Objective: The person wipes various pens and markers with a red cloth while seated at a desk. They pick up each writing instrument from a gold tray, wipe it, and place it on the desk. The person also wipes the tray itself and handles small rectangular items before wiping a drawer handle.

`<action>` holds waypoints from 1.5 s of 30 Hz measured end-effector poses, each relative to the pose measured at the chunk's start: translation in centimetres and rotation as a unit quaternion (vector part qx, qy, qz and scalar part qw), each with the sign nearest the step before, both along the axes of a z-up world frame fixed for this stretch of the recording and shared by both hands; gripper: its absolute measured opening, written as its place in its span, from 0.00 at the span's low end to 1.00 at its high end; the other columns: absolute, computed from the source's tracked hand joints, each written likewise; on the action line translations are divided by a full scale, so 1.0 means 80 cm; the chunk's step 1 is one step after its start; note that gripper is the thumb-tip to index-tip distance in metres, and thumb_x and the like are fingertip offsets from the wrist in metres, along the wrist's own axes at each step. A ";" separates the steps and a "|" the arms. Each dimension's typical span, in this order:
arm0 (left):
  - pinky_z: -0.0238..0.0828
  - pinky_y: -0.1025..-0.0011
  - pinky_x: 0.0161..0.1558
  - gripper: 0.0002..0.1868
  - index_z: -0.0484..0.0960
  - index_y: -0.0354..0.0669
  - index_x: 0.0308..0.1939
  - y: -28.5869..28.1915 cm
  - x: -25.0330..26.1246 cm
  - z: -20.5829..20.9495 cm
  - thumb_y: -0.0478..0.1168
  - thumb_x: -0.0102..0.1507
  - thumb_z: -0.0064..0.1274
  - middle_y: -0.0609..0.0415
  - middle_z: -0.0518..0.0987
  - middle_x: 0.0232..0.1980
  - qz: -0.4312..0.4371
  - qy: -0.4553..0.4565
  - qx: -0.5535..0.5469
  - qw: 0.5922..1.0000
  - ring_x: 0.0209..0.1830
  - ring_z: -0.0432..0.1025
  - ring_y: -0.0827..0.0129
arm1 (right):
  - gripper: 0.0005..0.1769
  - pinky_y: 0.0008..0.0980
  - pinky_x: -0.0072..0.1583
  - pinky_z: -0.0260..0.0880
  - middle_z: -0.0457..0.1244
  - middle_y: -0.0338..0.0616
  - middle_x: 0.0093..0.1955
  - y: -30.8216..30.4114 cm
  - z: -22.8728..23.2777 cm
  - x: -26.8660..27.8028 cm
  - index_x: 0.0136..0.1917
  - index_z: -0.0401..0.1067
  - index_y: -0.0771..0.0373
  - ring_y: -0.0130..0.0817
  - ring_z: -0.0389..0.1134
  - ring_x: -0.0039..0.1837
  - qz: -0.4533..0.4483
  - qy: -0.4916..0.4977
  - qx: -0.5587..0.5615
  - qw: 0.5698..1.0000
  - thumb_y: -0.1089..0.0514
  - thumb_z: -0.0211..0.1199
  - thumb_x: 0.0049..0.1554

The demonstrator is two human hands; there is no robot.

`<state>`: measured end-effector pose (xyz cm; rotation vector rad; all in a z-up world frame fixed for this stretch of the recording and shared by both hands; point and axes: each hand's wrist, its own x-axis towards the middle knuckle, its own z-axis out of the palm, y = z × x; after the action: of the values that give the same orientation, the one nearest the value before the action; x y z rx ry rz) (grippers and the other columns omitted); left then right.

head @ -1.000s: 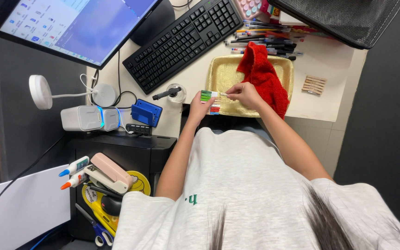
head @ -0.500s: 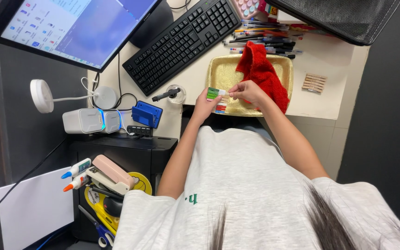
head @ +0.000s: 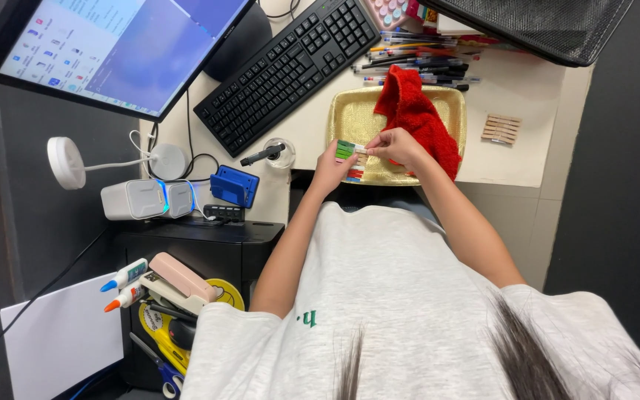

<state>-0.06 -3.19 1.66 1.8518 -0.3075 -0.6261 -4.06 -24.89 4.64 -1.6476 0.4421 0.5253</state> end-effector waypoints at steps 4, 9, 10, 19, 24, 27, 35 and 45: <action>0.78 0.68 0.43 0.20 0.74 0.39 0.51 -0.004 -0.004 0.007 0.44 0.62 0.63 0.48 0.84 0.44 -0.009 -0.011 0.013 1.000 0.42 0.81 0.67 | 0.09 0.27 0.43 0.62 0.69 0.40 0.40 -0.006 0.012 -0.004 0.51 0.81 0.66 0.24 0.63 0.40 0.015 0.024 -0.003 1.000 0.63 0.70 0.56; 0.78 0.68 0.44 0.20 0.75 0.39 0.53 -0.009 -0.007 0.002 0.43 0.63 0.63 0.49 0.84 0.45 -0.035 0.023 -0.014 0.999 0.44 0.80 0.68 | 0.09 0.26 0.45 0.63 0.69 0.37 0.40 -0.024 -0.005 -0.014 0.50 0.81 0.66 0.23 0.63 0.42 0.056 0.014 -0.022 0.998 0.62 0.71 0.54; 0.78 0.69 0.45 0.20 0.75 0.38 0.53 -0.012 -0.008 0.002 0.43 0.63 0.63 0.50 0.84 0.45 -0.039 0.043 -0.028 0.998 0.44 0.80 0.69 | 0.10 0.26 0.46 0.64 0.69 0.38 0.40 -0.027 -0.004 -0.015 0.49 0.81 0.66 0.23 0.64 0.42 0.061 0.013 -0.026 0.998 0.61 0.72 0.54; 0.78 0.70 0.43 0.19 0.75 0.37 0.52 -0.057 -0.006 0.017 0.44 0.64 0.61 0.52 0.83 0.45 -0.057 0.130 -0.052 0.988 0.42 0.79 0.71 | 0.13 0.26 0.53 0.69 0.70 0.37 0.48 -0.056 0.022 -0.043 0.55 0.78 0.64 0.23 0.68 0.49 0.020 -0.003 0.020 1.000 0.56 0.67 0.59; 0.77 0.69 0.42 0.18 0.75 0.38 0.55 -0.117 -0.014 -0.040 0.45 0.67 0.56 0.52 0.81 0.45 -0.011 0.193 -0.093 0.977 0.41 0.76 0.71 | 0.22 0.25 0.54 0.71 0.67 0.35 0.54 -0.084 0.012 -0.076 0.67 0.68 0.61 0.22 0.67 0.55 -0.096 -0.010 0.163 0.982 0.55 0.63 0.62; 0.75 0.71 0.46 0.17 0.74 0.37 0.58 -0.168 -0.023 -0.073 0.45 0.71 0.51 0.52 0.81 0.48 0.027 0.229 -0.149 0.962 0.43 0.74 0.73 | 0.23 0.25 0.53 0.71 0.68 0.36 0.55 -0.119 -0.004 -0.095 0.67 0.66 0.63 0.22 0.68 0.56 -0.163 -0.014 0.168 0.972 0.57 0.64 0.60; 0.76 0.72 0.46 0.16 0.74 0.39 0.60 -0.287 -0.054 -0.083 0.42 0.70 0.48 0.52 0.81 0.49 -0.030 0.220 -0.156 0.963 0.43 0.77 0.72 | 0.22 0.29 0.50 0.76 0.68 0.43 0.51 -0.294 -0.103 -0.146 0.65 0.65 0.69 0.30 0.72 0.51 -0.371 -0.120 0.097 0.916 0.60 0.63 0.61; 0.59 0.55 0.66 0.11 0.81 0.41 0.49 -0.288 -0.084 0.032 0.33 0.63 0.56 0.42 0.67 0.64 0.141 -0.240 0.103 0.955 0.65 0.60 0.48 | 0.27 0.34 0.58 0.73 0.69 0.48 0.54 -0.385 -0.181 -0.126 0.67 0.64 0.69 0.37 0.72 0.55 -0.282 -0.151 -0.180 0.930 0.62 0.66 0.57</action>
<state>-6.81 -26.26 4.24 2.1891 -0.2920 -0.0006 -14.13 -55.69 -9.83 -1.8040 0.7769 -0.2538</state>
